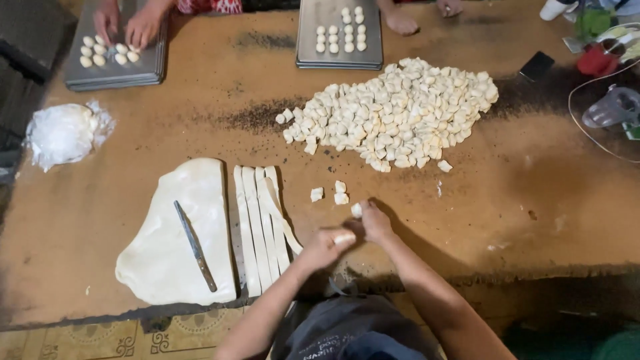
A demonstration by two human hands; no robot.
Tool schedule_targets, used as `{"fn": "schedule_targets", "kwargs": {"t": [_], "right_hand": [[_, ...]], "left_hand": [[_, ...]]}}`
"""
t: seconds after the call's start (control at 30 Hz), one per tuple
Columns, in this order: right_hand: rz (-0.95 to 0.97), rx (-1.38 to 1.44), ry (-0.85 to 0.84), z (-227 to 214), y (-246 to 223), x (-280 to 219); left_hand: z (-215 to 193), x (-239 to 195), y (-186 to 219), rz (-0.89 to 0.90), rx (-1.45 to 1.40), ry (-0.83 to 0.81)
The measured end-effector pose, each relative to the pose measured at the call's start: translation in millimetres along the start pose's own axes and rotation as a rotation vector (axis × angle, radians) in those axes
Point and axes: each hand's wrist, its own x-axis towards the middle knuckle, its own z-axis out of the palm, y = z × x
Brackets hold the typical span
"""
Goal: The person cuts a large sheet of dough into strips using a knife, then rolls small pieces of dough into balls by hand. The formed dough balls are placed onto metal trays. The person also briefly reaches for flour from a bag on the floor.
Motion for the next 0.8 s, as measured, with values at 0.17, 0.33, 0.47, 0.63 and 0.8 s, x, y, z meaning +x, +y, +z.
{"fn": "schedule_targets", "kwargs": {"t": [0.17, 0.33, 0.47, 0.63, 0.8], "right_hand": [[-0.578, 0.271, 0.245, -86, -116, -70], [-0.681, 0.393, 0.469, -27, -72, -29], [-0.391, 0.212, 0.547, 8, -28, 5], [-0.091, -0.013, 0.015, -25, -7, -6], [-0.499, 0.285, 0.150, -42, -56, -30]], "left_hand": [[-56, 1, 70, -0.170, 0.210, -0.147], [-31, 33, -5, -0.048, 0.061, 0.132], [15, 34, -56, -0.163, 0.321, 0.076], [0, 8, 0, 0.102, 0.053, 0.038], [-37, 10, 36, -0.070, 0.303, 0.007]]}}
